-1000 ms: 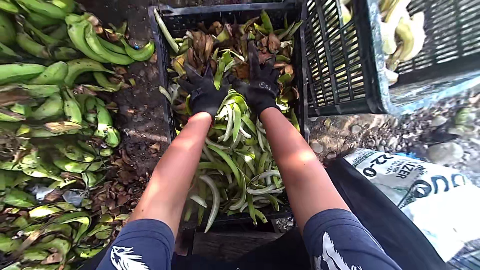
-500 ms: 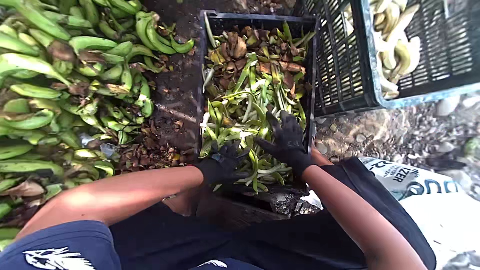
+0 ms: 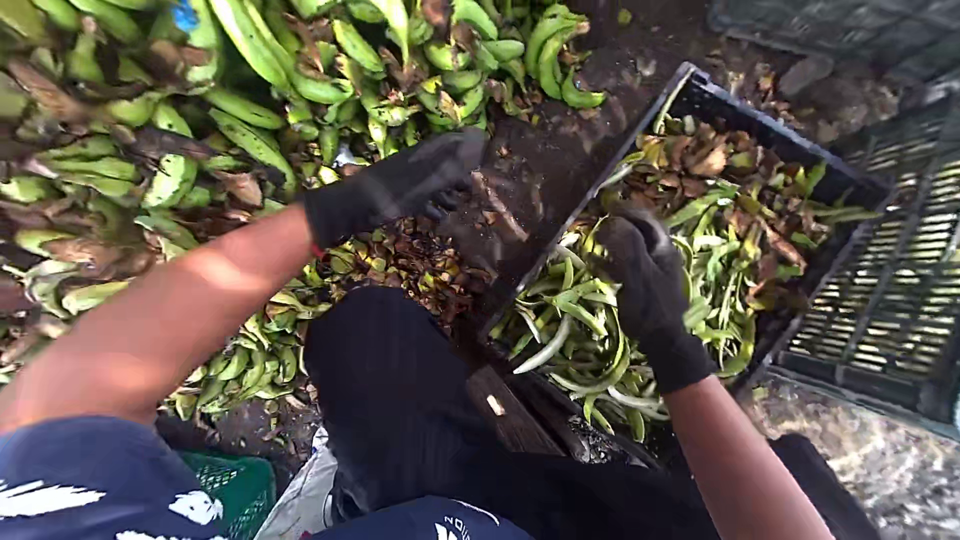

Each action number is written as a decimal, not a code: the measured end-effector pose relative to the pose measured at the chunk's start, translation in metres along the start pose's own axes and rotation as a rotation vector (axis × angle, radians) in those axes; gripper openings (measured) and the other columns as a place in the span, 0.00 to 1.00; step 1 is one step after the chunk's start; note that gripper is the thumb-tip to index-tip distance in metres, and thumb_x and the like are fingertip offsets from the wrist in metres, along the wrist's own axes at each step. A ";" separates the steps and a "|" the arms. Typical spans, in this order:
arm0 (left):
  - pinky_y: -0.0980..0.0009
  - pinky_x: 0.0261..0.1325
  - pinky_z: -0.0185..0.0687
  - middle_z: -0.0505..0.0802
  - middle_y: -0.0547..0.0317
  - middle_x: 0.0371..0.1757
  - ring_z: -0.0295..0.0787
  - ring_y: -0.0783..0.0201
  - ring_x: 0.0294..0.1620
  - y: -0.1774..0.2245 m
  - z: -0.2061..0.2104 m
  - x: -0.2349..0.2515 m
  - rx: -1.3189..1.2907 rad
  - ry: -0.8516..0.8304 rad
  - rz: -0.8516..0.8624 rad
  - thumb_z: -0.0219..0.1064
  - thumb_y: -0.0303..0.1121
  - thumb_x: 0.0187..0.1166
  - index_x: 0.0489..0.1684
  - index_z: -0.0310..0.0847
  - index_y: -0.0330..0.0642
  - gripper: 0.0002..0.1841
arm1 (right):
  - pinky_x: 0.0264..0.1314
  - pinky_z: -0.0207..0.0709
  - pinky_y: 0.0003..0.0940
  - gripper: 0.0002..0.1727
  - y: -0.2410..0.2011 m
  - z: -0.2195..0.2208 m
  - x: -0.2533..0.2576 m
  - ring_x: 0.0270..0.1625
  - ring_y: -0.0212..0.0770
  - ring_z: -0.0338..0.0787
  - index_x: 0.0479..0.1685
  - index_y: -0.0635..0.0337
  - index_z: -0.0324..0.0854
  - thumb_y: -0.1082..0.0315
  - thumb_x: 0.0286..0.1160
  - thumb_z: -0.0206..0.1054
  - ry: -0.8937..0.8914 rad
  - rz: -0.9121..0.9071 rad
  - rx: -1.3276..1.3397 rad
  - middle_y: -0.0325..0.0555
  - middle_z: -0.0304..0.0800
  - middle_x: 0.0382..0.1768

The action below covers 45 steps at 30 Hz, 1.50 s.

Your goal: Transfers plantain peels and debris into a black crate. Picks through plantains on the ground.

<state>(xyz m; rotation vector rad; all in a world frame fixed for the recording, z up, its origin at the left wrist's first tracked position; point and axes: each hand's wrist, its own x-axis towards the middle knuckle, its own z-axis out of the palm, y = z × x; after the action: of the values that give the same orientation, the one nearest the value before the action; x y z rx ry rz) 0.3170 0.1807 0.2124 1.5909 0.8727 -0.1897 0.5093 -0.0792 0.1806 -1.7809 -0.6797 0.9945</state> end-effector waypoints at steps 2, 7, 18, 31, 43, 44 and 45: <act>0.54 0.71 0.81 0.82 0.53 0.76 0.82 0.58 0.73 -0.069 -0.034 -0.008 0.130 0.181 0.052 0.46 0.60 0.89 0.90 0.59 0.57 0.33 | 0.44 0.87 0.46 0.26 0.014 0.057 0.024 0.52 0.43 0.89 0.85 0.35 0.64 0.52 0.88 0.55 -0.221 0.116 0.102 0.42 0.86 0.64; 0.42 0.84 0.66 0.71 0.40 0.86 0.67 0.44 0.86 -0.247 -0.058 0.024 0.335 0.550 -0.142 0.58 0.60 0.83 0.91 0.61 0.51 0.38 | 0.79 0.74 0.55 0.30 0.106 0.223 0.070 0.79 0.51 0.78 0.87 0.56 0.64 0.53 0.92 0.54 -0.305 0.345 -0.011 0.56 0.76 0.80; 0.16 0.74 0.42 0.44 0.44 0.96 0.43 0.27 0.91 -0.300 0.014 0.132 0.445 0.863 -0.526 0.54 0.77 0.70 0.92 0.55 0.76 0.45 | 0.78 0.72 0.58 0.41 0.183 0.276 0.104 0.78 0.61 0.75 0.90 0.63 0.53 0.45 0.88 0.59 0.295 0.915 -0.099 0.69 0.71 0.79; 0.41 0.80 0.67 0.65 0.49 0.91 0.63 0.41 0.88 -0.317 0.089 0.012 0.348 0.263 -0.280 0.56 0.65 0.80 0.79 0.78 0.57 0.34 | 0.83 0.58 0.69 0.45 0.166 0.242 0.234 0.88 0.72 0.59 0.95 0.53 0.49 0.37 0.84 0.54 0.130 0.515 -0.647 0.72 0.54 0.88; 0.37 0.87 0.49 0.46 0.34 0.94 0.40 0.33 0.94 -0.331 0.007 0.129 0.310 0.780 -0.586 0.63 0.71 0.69 0.97 0.37 0.47 0.59 | 0.85 0.62 0.62 0.43 0.156 0.283 0.260 0.91 0.57 0.60 0.93 0.55 0.56 0.39 0.84 0.54 -0.266 0.183 -0.689 0.58 0.53 0.93; 0.38 0.89 0.48 0.46 0.34 0.94 0.38 0.34 0.94 -0.330 0.008 0.128 0.292 0.743 -0.590 0.64 0.71 0.69 0.97 0.38 0.47 0.59 | 0.87 0.58 0.63 0.46 0.159 0.286 0.273 0.93 0.57 0.56 0.96 0.52 0.50 0.39 0.81 0.57 -0.286 0.178 -0.727 0.55 0.51 0.94; 0.38 0.89 0.47 0.47 0.35 0.94 0.39 0.35 0.94 -0.326 0.008 0.124 0.269 0.697 -0.588 0.64 0.71 0.70 0.96 0.41 0.47 0.57 | 0.87 0.57 0.64 0.47 0.160 0.293 0.282 0.93 0.58 0.57 0.96 0.50 0.51 0.39 0.79 0.60 -0.305 0.180 -0.734 0.54 0.57 0.92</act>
<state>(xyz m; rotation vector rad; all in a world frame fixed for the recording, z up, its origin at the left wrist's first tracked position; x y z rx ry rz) 0.2036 0.2144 -0.1158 1.6230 1.9230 -0.1693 0.4059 0.2181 -0.1219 -2.3733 -1.2039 1.2540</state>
